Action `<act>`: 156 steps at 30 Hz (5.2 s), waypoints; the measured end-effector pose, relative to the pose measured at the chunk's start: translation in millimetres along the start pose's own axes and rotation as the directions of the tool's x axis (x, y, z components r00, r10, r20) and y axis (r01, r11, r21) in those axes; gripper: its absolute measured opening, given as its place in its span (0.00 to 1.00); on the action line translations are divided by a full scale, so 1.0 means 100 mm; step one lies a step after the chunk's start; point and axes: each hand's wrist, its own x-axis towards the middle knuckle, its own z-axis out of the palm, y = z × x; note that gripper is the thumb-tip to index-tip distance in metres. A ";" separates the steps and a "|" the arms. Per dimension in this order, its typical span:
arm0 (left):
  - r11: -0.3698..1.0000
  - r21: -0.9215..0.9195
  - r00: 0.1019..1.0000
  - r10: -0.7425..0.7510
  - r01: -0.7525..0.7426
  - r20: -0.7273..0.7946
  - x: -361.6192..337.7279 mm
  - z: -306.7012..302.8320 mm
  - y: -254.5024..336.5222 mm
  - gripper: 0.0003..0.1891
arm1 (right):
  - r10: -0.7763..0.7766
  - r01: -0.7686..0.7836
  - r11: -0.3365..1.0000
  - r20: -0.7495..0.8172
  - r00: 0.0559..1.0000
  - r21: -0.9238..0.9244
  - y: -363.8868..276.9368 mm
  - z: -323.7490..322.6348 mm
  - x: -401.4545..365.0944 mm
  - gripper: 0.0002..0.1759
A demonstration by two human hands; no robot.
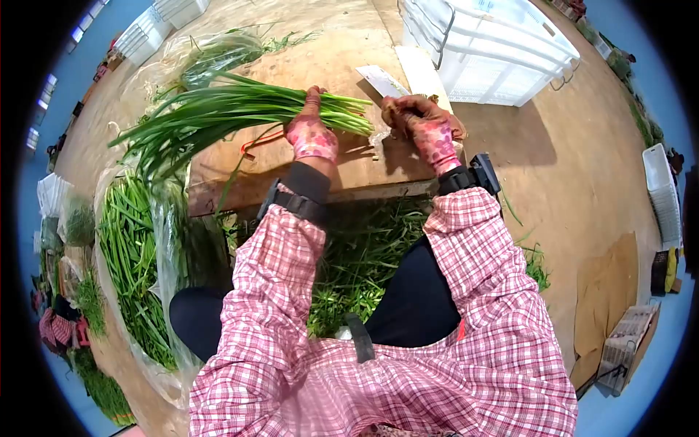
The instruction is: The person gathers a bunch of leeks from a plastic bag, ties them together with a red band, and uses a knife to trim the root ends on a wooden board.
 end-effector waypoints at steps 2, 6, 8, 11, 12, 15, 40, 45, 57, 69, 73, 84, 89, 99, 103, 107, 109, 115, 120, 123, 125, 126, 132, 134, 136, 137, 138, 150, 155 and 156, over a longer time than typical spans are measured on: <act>0.996 0.079 0.987 -0.015 0.028 -0.162 -0.09 0.16 -0.18 0.17 | -0.261 0.343 0.862 0.252 0.932 -0.374 -0.12 0.02 -0.05 0.14; 0.966 0.196 0.972 -0.128 0.167 -0.198 -0.08 0.12 -0.19 0.19 | -0.214 0.372 0.741 0.328 0.920 -0.559 -0.10 0.12 -0.09 0.13; 0.991 0.023 0.992 -0.129 0.129 -0.001 0.07 -0.01 -0.03 0.19 | -0.251 0.439 0.697 0.381 0.890 -0.566 0.07 0.08 -0.09 0.13; 0.995 -0.011 0.994 -0.102 0.102 -0.046 0.19 -0.10 0.25 0.13 | -0.300 0.369 0.811 0.219 0.928 -0.454 0.05 0.11 -0.12 0.14; 0.996 -0.034 0.995 -0.084 0.082 -0.050 0.20 -0.12 0.26 0.13 | -0.289 0.307 0.916 0.107 0.951 -0.260 -0.01 0.16 -0.12 0.15; 0.996 -0.054 0.983 -0.081 0.073 -0.164 0.06 -0.07 0.20 0.14 | -0.206 0.211 0.969 0.049 0.977 -0.131 -0.06 0.23 -0.10 0.17; 0.964 -0.266 0.983 0.067 -0.019 0.172 -0.42 -0.42 1.32 0.09 | -0.069 0.260 0.597 0.275 0.959 -0.759 -0.63 0.43 -0.59 0.07; 0.961 -0.275 0.980 0.070 -0.017 0.185 -0.40 -0.52 1.40 0.09 | -0.073 0.308 0.369 0.303 0.950 -0.877 -1.18 0.46 -0.61 0.32; 0.883 0.469 0.608 -0.376 0.008 0.699 -0.72 -0.22 1.49 0.25 | 0.406 -0.481 0.870 0.393 0.825 0.109 -1.60 1.08 -0.39 0.21; -0.283 0.806 0.849 -0.061 -0.519 0.525 0.32 -1.25 1.36 0.15 | 0.341 -0.656 0.247 0.570 0.748 0.713 -1.34 -0.05 0.55 0.12; -0.320 0.799 0.852 -0.062 -0.510 0.519 0.35 -1.20 1.42 0.12 | 0.322 -0.625 0.330 0.539 0.779 0.707 -1.52 -0.12 1.11 0.13; -0.095 0.541 0.547 -0.234 -0.836 0.804 0.95 -1.57 1.55 0.06 | 0.214 -0.544 0.570 0.528 0.822 0.616 -1.55 0.88 1.82 0.12; 0.051 0.484 0.469 -0.176 -0.873 0.865 0.80 -1.68 1.60 0.06 | 0.708 -0.802 0.580 0.397 0.584 0.145 -0.65 1.96 0.53 0.07; -0.120 0.413 0.430 -0.213 -0.903 0.878 0.82 -1.70 1.95 0.07 | 0.687 -0.820 0.569 0.515 0.513 0.058 -0.77 2.35 -0.02 0.20; -0.242 0.417 0.469 -0.221 -0.876 0.855 0.86 -1.77 1.95 0.09 | 0.780 -0.752 0.576 0.490 0.390 -0.319 -0.56 1.98 0.19 0.28; 0.653 0.516 0.657 -0.037 -0.555 0.753 1.23 -2.02 1.69 0.08 | 0.757 -0.696 0.647 0.378 0.534 -0.312 -0.84 1.63 0.16 0.22; 0.196 0.556 0.579 0.089 -0.808 0.810 1.09 -1.88 1.74 0.06 | 0.778 -0.817 0.562 0.419 0.469 -0.129 -0.52 1.51 0.16 0.15; -0.194 0.785 0.806 -0.077 -0.589 0.586 0.46 -1.43 1.71 0.18 | 0.761 -0.768 0.634 0.247 0.600 -0.087 -0.49 1.75 -0.01 0.08; -0.080 0.755 0.758 -0.136 -0.651 0.638 0.58 -1.37 1.53 0.17 | 0.741 -0.780 0.625 0.288 0.607 0.036 -0.45 1.98 -0.05 0.08; -0.034 0.795 0.794 -0.075 -0.606 0.603 0.60 -1.42 1.68 0.14 | 0.709 -0.746 0.666 0.314 0.631 -0.006 -0.38 1.84 -0.04 0.07; 0.061 0.877 0.875 -0.068 -0.476 0.479 0.53 -1.42 1.74 0.14 | 0.720 -0.753 0.658 0.298 0.627 -0.004 -0.38 1.79 -0.06 0.08; 0.040 0.877 0.875 -0.049 -0.479 0.481 0.47 -1.41 1.76 0.13 | 0.713 -0.739 0.673 0.279 0.643 -0.016 -0.39 1.78 -0.06 0.08; 0.071 0.615 0.619 0.091 -0.785 0.780 0.46 -1.36 1.80 0.11 | 0.430 -0.354 0.828 0.088 0.899 -0.435 -0.37 1.39 0.01 0.09; -0.090 0.365 0.356 0.102 -0.927 0.929 0.67 -1.36 1.76 0.12 | 0.263 -0.154 0.638 0.026 0.964 -0.754 -0.52 1.10 -0.02 0.13; -0.135 0.283 0.272 0.090 -0.950 0.958 0.75 -1.30 1.68 0.13 | 0.168 -0.128 0.619 -0.029 0.985 -0.774 -0.38 0.65 -0.04 0.15; -0.264 0.270 0.269 0.043 -0.926 0.962 0.73 -1.24 1.66 0.12 | 0.086 -0.077 0.582 -0.033 0.996 -0.810 -0.38 0.49 -0.06 0.16; -0.248 0.276 0.279 0.025 -0.929 0.960 0.62 -1.12 1.64 0.12 | 0.066 -0.073 0.580 -0.043 0.997 -0.812 -0.44 0.38 -0.05 0.17; -0.075 0.374 0.381 -0.207 -0.924 0.901 -0.06 -0.24 -0.18 0.14 | 0.498 -0.274 0.454 -0.013 0.867 -0.848 -0.36 -0.28 -0.18 0.26; 0.010 0.405 0.364 -0.418 -0.914 0.832 -0.30 -0.24 -0.20 0.11 | 0.586 -0.299 0.592 0.145 0.797 -0.748 -0.69 -0.70 0.29 0.29; 0.233 0.362 0.309 -0.237 -0.903 0.921 -0.39 -0.35 -0.21 0.09 | 0.609 -0.344 0.623 0.159 0.777 -0.703 -0.59 -0.72 0.37 0.27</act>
